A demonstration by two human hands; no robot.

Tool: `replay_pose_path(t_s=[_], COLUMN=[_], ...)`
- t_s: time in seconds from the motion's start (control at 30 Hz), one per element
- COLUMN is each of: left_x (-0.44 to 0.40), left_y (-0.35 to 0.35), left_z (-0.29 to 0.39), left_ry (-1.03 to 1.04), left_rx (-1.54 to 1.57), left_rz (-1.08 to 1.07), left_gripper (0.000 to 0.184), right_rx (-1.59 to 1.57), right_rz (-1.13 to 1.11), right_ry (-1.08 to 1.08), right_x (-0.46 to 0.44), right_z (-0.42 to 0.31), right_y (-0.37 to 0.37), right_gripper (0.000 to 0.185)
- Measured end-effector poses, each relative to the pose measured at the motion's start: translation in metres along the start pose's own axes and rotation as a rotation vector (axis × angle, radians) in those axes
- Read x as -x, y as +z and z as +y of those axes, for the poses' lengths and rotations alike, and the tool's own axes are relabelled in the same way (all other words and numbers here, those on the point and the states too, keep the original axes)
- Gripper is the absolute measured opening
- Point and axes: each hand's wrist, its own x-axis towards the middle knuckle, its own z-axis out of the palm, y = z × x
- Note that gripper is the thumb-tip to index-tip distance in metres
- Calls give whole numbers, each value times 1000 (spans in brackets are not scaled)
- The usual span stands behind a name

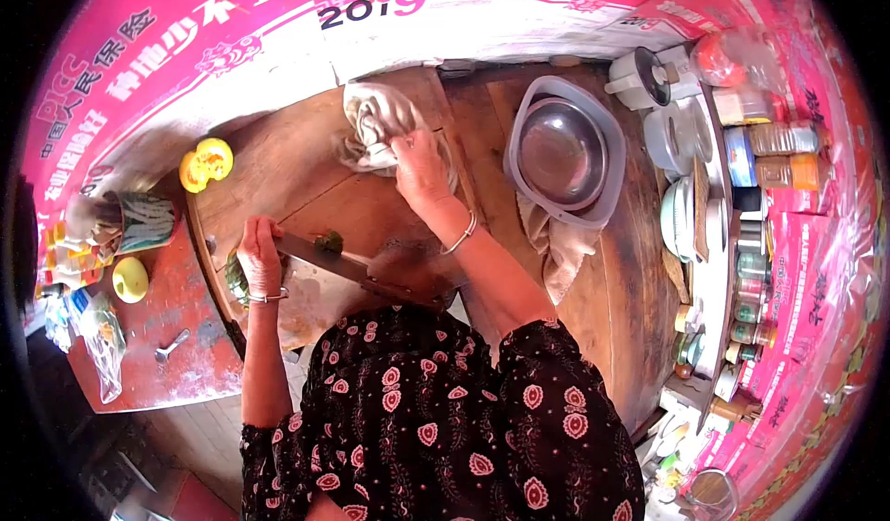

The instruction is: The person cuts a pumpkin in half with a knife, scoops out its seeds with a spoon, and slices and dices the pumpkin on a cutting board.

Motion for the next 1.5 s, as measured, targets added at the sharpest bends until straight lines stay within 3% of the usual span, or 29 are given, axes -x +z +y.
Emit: replay_pose_path(t_s=[0.07,0.2,0.23,0.3,0.37,0.4,0.43,0.47,0.53,0.63,0.67,0.77,0.8,0.9,1.03,1.23,1.37,1.4,1.5], left_x=[1,2,0,0,1,1,-1,-1,-1,-4,-3,-4,-4,-6,0,-10,-29,-33,-34], left_y=[1,-4,-6,-3,2,4,6,8,12,12,5,-22,-38,-76,-91,-90,-92,-91,-82], left_z=[2,10,-3,-11,-16,-9,-11,-6,-6,0,7,23,20,-1,-27,-26,-31,-27,-13], left_ry=[-6,24,297,252,186,103,78,47,51,123,59,186,154,280,148,22,-87,-167,-145], left_rx=[17,-217,-498,-437,-313,-176,-150,-108,-97,-95,-82,-120,-169,-507,-409,-262,-127,32,59], left_rz=[3,-65,-75,-71,16,52,65,84,112,121,43,101,11,-108,-230,-216,-215,-235,-187], left_gripper=[17,20,19,12,10,21,20,19,17,15,18,37,56,46,36,25,21,18,17], right_rx=[-358,-277,-326,-99,413,450,495,494,-57,-575,-599,-371,-393,-237,-291,-311,-286,-295,-311], right_rz=[56,263,307,270,214,183,159,134,-151,-770,-723,-735,-624,-734,-560,-661,-617,-593,-512], right_ry=[50,261,340,287,190,213,237,114,-92,149,53,69,42,206,74,-39,20,40,90], right_x=[5,13,17,25,34,37,40,43,53,83,87,93,93,81,87,105,107,105,95], right_z=[10,-4,1,39,56,35,13,-2,-28,-91,-103,-103,-100,-94,-96,-100,-87,-83,-71], right_y=[1,-86,-100,-124,-132,-135,-139,-135,-106,-75,-63,-43,-40,-46,-54,-53,-48,-48,-50], right_gripper=[34,24,24,41,47,50,53,53,56,62,57,51,36,27,25,22,20,20,21])
